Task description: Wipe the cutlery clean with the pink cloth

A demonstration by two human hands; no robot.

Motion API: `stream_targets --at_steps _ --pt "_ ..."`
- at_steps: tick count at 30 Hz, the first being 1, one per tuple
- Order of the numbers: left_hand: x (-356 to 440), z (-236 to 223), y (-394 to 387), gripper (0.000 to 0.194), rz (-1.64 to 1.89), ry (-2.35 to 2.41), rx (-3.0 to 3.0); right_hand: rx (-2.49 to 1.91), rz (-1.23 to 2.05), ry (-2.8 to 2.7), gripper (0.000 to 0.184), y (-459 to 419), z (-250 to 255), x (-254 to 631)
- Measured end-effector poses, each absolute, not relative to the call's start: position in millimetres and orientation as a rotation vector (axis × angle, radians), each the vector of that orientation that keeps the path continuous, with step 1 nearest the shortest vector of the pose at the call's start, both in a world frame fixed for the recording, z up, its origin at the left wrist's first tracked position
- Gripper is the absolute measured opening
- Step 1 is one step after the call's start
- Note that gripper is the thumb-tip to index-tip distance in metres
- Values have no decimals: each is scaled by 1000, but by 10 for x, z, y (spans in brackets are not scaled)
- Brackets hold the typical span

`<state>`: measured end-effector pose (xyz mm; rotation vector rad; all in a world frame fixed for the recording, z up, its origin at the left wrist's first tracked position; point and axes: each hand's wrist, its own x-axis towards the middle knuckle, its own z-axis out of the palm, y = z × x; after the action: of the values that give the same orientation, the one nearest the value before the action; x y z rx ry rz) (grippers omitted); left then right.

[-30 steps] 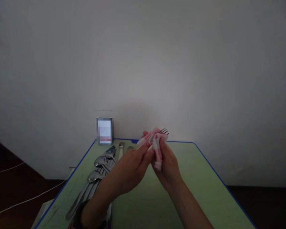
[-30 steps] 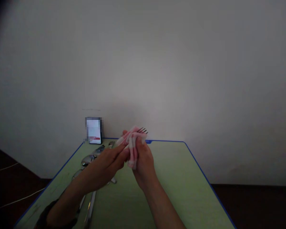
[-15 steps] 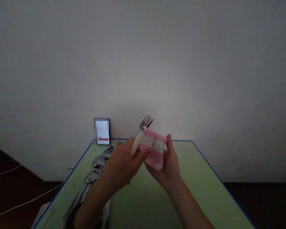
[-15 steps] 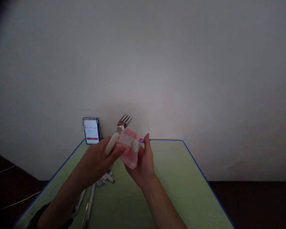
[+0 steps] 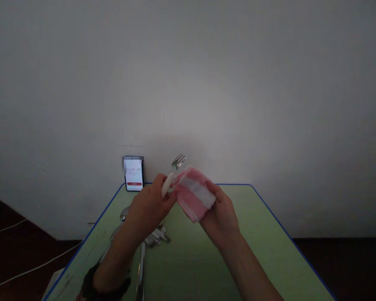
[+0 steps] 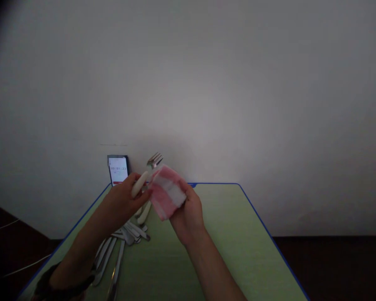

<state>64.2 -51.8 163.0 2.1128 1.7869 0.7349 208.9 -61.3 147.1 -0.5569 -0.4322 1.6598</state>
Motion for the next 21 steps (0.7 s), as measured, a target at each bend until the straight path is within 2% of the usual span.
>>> stream_targets --at_steps 6,11,14,21 --pt "630 1655 -536 28 1013 1702 2028 -480 1664 -534 29 -642 1476 2057" --pt "650 1636 -515 26 945 1714 2156 -489 1664 -671 27 -679 1445 2015" --pt "603 1667 -526 28 991 1725 2139 -544 1633 -803 32 -664 1417 2029" --pt "530 1717 -551 29 1043 1689 2064 -717 1543 -952 28 -603 1344 2108"
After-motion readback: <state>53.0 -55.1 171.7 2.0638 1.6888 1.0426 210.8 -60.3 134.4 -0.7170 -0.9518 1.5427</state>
